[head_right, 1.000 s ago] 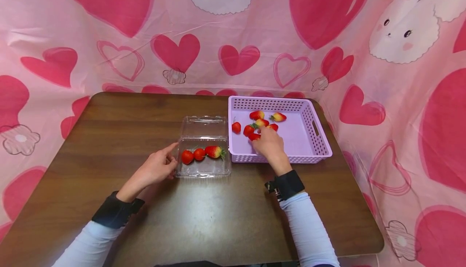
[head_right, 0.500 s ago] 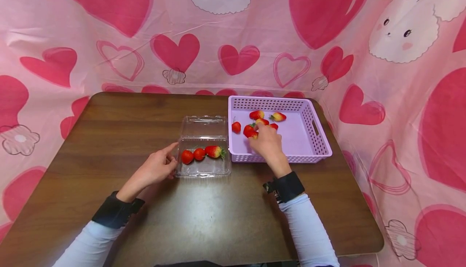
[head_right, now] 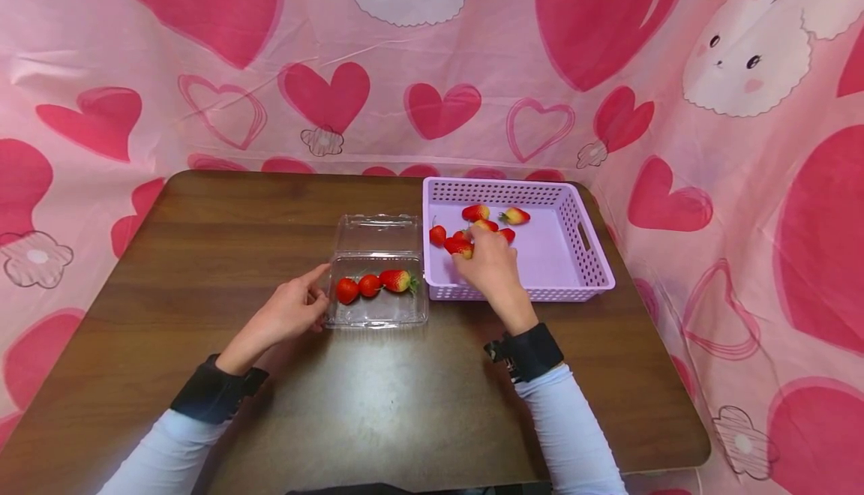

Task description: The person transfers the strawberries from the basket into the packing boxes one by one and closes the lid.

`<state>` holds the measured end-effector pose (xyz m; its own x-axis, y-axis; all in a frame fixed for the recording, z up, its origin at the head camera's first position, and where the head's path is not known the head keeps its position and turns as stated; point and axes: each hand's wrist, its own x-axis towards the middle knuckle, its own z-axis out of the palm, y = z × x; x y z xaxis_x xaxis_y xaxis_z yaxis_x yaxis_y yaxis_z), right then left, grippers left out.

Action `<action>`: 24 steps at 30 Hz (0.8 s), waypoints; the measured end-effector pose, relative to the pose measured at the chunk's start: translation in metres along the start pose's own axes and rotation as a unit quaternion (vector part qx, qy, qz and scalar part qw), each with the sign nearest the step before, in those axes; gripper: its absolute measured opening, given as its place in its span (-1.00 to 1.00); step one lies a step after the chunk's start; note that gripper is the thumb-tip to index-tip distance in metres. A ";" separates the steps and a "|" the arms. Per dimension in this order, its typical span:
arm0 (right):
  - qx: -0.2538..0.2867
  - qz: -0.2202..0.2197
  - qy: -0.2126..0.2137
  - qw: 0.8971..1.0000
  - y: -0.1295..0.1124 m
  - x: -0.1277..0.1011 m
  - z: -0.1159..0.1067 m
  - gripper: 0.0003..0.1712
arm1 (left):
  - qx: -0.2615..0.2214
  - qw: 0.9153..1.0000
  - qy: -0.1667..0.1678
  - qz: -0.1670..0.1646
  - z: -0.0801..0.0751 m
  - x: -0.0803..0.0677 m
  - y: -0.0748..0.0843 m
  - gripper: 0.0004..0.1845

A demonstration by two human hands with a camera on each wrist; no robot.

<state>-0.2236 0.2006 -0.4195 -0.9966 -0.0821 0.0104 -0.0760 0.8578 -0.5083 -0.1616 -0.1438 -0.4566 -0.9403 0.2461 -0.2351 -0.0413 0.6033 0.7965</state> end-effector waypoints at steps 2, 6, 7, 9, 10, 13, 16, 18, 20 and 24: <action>0.004 -0.009 0.005 1.000 -0.002 0.000 0.000 -0.53 | -0.001 1.000 0.000 0.000 0.000 0.000 0.000 -0.24; 0.011 -0.036 0.021 0.999 -0.004 0.001 0.001 -0.52 | -0.002 1.000 -0.001 -0.003 0.000 0.000 0.000 -0.24; 0.012 -0.042 0.026 0.999 -0.005 0.001 0.002 -0.52 | -0.003 1.000 -0.001 -0.002 0.000 0.000 0.000 -0.24; 0.015 -0.052 0.033 0.998 -0.005 0.001 0.002 -0.51 | -0.003 1.000 -0.002 -0.002 0.000 0.000 0.001 -0.24; 0.016 -0.055 0.035 0.998 -0.006 0.000 0.002 -0.51 | -0.003 1.000 -0.002 -0.002 0.000 0.000 0.001 -0.24; 0.021 -0.062 0.033 0.997 -0.007 0.000 0.002 -0.50 | -0.002 1.000 -0.001 0.000 0.000 0.000 0.001 -0.24; 0.022 -0.068 0.028 0.997 -0.008 -0.001 0.003 -0.47 | 0.001 1.000 0.002 0.002 0.000 0.000 0.001 -0.24; 0.021 -0.073 0.026 0.997 -0.008 -0.001 0.003 -0.47 | 0.002 1.000 0.003 0.003 0.000 0.000 0.001 -0.24; 0.019 -0.080 0.026 0.996 -0.009 -0.001 0.004 -0.48 | 0.002 1.000 0.004 0.005 0.000 0.000 0.001 -0.24; 0.019 -0.093 0.024 0.995 -0.010 -0.001 0.005 -0.48 | 0.002 1.000 0.002 0.005 0.000 -0.001 0.001 -0.24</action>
<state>-0.2217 0.1895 -0.4193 -0.9656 -0.2135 0.1484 -0.2599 0.8104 -0.5250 -0.1607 -0.1435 -0.4559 -0.9423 0.2491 -0.2239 -0.0297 0.6037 0.7966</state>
